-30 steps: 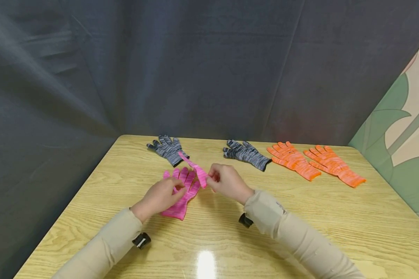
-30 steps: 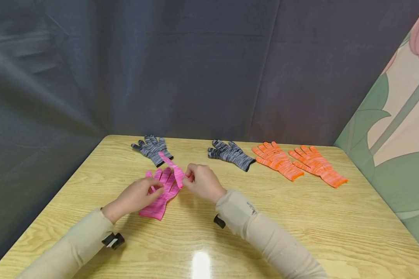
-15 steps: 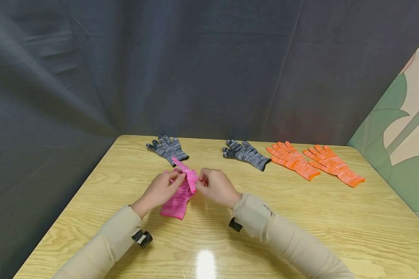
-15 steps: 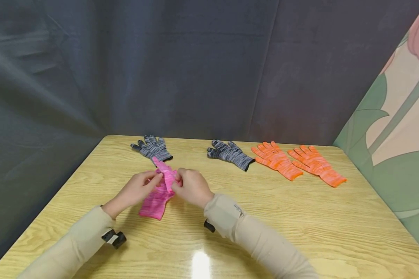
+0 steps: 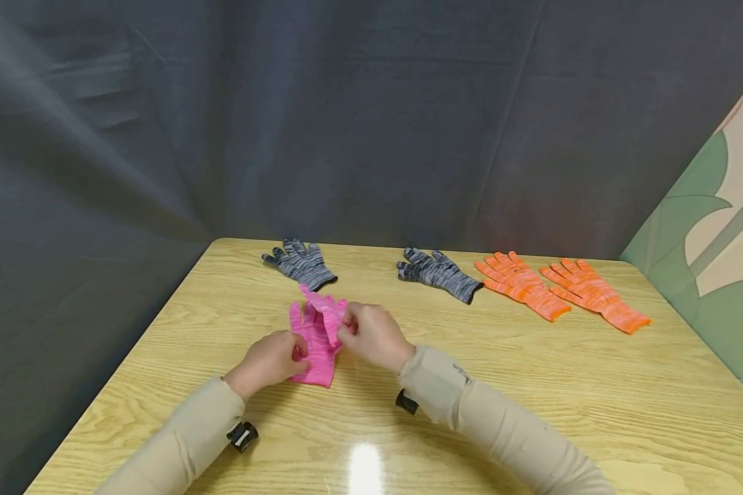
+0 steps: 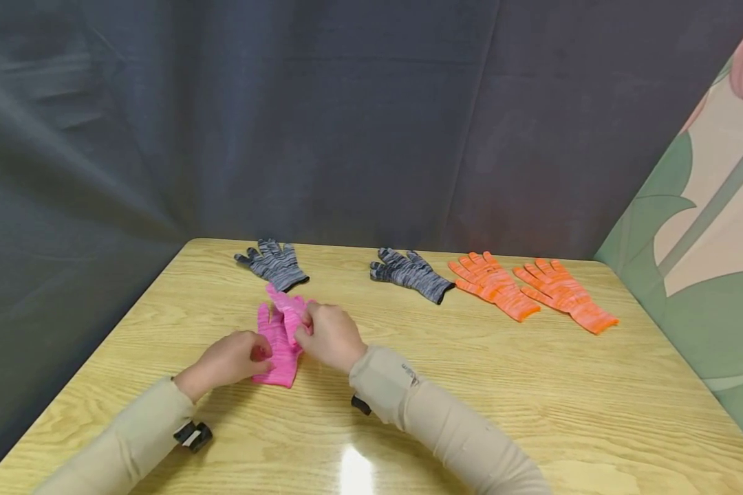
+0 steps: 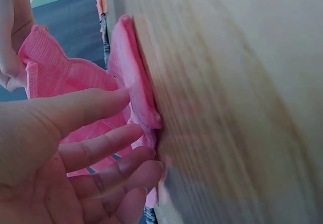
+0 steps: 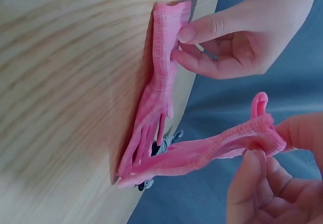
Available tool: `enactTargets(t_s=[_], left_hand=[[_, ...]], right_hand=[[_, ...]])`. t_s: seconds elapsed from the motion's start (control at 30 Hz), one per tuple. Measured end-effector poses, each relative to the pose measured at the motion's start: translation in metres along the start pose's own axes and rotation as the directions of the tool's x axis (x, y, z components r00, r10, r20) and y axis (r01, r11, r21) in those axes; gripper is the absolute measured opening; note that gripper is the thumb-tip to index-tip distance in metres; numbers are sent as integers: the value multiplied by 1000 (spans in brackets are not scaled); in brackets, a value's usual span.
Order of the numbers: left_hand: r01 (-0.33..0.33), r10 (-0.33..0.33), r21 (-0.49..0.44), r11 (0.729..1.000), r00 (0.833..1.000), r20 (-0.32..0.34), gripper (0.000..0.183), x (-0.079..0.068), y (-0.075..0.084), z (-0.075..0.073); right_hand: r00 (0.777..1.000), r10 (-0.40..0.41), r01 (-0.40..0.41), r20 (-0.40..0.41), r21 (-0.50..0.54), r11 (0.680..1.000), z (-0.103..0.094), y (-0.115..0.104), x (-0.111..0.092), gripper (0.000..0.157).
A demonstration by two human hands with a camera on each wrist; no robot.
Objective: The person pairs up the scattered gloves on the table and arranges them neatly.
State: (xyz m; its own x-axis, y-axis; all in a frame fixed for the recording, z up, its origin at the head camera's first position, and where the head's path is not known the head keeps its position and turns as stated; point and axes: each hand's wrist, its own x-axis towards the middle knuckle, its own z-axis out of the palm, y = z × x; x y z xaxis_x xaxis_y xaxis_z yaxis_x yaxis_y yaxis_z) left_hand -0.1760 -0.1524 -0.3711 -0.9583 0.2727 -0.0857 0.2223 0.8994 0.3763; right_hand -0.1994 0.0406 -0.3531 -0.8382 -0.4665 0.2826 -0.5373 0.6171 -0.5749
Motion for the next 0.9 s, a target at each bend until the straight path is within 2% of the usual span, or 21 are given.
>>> enactTargets(t_s=[0.33,0.67,0.9], left_hand=[[-5,5,-4,1000,1000,-11,15,-1,-2,3],[1,-2,-17,1000,1000,-25,16,2,-7,7],[-8,7,-22,1000,1000,-22,16,3,-7,5]], right_hand=[[999,-4,5,46,-23,1000,12,-5,1,11],[991,11,-7,132,-30,1000,28,-14,2,22],[989,32,-27,143,-34,999,34,-14,1,23]])
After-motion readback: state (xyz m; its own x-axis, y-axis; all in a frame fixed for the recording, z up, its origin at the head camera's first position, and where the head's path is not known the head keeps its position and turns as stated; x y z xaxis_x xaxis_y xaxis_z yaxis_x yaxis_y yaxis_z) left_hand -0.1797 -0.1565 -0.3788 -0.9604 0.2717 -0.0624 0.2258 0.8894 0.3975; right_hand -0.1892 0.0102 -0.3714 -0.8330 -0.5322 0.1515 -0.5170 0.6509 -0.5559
